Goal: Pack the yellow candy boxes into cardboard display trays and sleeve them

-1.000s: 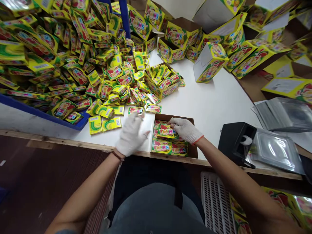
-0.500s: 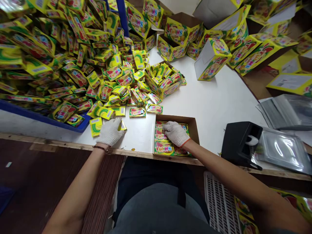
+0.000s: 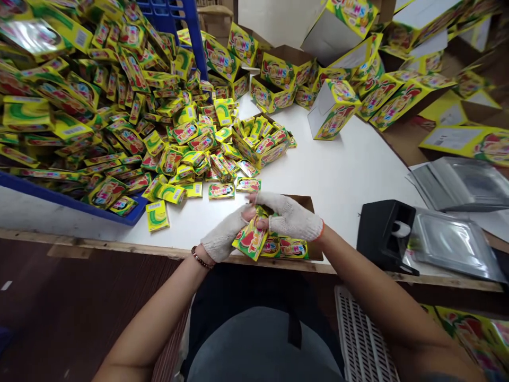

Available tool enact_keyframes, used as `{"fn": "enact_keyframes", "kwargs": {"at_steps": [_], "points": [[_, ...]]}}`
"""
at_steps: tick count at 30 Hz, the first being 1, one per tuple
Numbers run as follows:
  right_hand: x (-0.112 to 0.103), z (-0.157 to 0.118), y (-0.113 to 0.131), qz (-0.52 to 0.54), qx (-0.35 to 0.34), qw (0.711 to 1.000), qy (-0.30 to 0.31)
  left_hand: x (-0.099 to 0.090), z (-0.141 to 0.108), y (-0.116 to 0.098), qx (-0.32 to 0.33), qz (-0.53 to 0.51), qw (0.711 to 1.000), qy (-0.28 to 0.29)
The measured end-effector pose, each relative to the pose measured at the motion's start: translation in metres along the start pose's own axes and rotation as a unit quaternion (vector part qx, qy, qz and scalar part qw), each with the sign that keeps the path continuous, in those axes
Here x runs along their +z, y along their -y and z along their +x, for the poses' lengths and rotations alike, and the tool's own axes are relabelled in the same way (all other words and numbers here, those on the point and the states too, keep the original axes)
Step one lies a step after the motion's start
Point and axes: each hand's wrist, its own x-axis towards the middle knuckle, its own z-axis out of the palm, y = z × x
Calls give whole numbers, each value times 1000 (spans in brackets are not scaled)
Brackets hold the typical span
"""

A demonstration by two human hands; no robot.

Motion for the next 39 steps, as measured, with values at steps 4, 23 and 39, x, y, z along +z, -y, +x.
{"fn": "enact_keyframes", "kwargs": {"at_steps": [4, 23, 39], "points": [[-23, -8, -16, -9, 47, 999, -20, -8, 9, 2, 2, 54, 996, -67], [26, 5, -82, -335, 198, 912, -131, -129, 61, 14, 96, 757, 612, -207], [13, -9, -33, -71, 87, 981, -155, -46, 16, 22, 400, 662, 608, -180]]}}
